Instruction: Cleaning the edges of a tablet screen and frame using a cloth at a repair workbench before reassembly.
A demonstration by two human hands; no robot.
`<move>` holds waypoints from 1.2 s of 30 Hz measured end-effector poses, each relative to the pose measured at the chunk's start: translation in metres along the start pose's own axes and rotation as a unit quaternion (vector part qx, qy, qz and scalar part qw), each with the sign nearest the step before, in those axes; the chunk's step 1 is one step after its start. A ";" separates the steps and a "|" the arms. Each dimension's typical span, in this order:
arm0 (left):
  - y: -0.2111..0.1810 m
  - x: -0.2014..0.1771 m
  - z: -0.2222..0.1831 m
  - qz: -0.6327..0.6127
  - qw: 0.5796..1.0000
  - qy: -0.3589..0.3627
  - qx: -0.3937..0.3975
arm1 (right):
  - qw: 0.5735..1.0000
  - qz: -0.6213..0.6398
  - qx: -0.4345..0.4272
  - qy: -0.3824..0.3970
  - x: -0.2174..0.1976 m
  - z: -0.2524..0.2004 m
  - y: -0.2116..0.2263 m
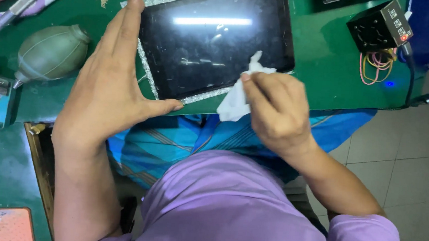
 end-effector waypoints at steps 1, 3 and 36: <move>0.002 0.001 -0.002 -0.005 1.000 0.000 -0.002 | 1.000 -0.015 0.002 0.012 -0.003 -0.005 -0.007; 0.002 0.001 -0.002 -0.003 1.000 0.001 -0.015 | 0.999 -0.026 0.021 0.009 -0.011 -0.016 -0.015; -0.006 0.000 0.000 -0.023 1.000 0.006 -0.015 | 0.983 0.109 0.138 0.045 -0.042 -0.054 -0.034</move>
Point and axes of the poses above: each hand's wrist, its own z-axis towards the middle knuckle, its own x-axis out of the palm, y = z × x, the point moved 5 cm from there along z, towards the middle knuckle, and after that the axes turned 7 degrees about -x, right-handed, at the moved point
